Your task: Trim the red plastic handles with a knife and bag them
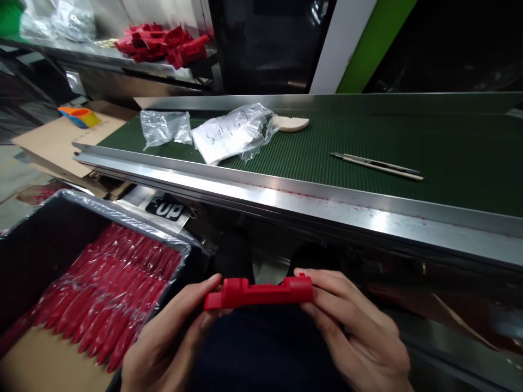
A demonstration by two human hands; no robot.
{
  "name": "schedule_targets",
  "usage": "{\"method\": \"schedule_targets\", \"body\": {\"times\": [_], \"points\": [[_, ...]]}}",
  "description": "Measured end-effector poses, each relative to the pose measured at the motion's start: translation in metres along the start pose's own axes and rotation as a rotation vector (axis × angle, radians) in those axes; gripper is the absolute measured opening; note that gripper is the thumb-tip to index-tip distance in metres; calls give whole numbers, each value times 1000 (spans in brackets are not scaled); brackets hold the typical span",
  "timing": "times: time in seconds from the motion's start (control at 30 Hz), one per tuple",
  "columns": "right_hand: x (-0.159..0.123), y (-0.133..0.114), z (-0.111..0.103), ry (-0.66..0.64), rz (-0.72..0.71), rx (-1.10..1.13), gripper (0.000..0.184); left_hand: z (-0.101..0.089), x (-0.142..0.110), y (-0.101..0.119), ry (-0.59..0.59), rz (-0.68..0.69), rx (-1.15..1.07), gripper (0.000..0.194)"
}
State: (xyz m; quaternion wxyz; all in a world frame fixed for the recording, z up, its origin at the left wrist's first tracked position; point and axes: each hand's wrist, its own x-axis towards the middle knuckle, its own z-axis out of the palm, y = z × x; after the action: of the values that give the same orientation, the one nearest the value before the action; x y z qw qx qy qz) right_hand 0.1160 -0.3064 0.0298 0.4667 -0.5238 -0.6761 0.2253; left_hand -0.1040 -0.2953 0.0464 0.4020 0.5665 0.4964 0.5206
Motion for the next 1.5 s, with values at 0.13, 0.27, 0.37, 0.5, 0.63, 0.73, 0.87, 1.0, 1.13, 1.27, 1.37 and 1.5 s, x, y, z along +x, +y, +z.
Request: {"method": "schedule_targets", "body": {"times": [0.13, 0.27, 0.37, 0.5, 0.63, 0.73, 0.87, 1.0, 1.13, 1.27, 1.37, 1.5], "points": [[-8, 10, 6, 52, 14, 8, 32, -3, -2, -2, -36, 15, 23, 41], [-14, 20, 10, 78, 37, -17, 31, -8, -1, 0, -102, -19, 81, 43], [-15, 23, 12, 81, 42, -36, 27, -10, -1, 0, -98, -48, 99, 42], [-16, 21, 14, 82, 78, -58, 23, -10, 0, -3, -98, -78, 106, 40], [-14, 17, 12, 51, 116, -58, 19, -11, 3, -5, -105, -132, 85, 38], [-14, 16, 11, 21, 212, -21, 12, -12, 7, -5, -92, -233, 29, 27], [-11, 16, 12, -38, 463, 291, 16, -13, 10, -8, -35, -399, -103, 18], [-4, 8, 17, -12, 558, 505, 17, -13, 9, -14, 2, -423, -134, 16], [3, 2, 20, -18, 568, 607, 18, -13, 8, -18, 26, -401, -148, 15], [9, 1, 24, -50, 598, 633, 18, -13, 10, -19, 52, -405, -148, 20], [12, -1, 28, -47, 673, 670, 17, -13, 11, -19, 42, -438, -118, 25], [14, -2, 33, -34, 735, 720, 19, -15, 11, -26, 29, -512, -40, 30]]}}
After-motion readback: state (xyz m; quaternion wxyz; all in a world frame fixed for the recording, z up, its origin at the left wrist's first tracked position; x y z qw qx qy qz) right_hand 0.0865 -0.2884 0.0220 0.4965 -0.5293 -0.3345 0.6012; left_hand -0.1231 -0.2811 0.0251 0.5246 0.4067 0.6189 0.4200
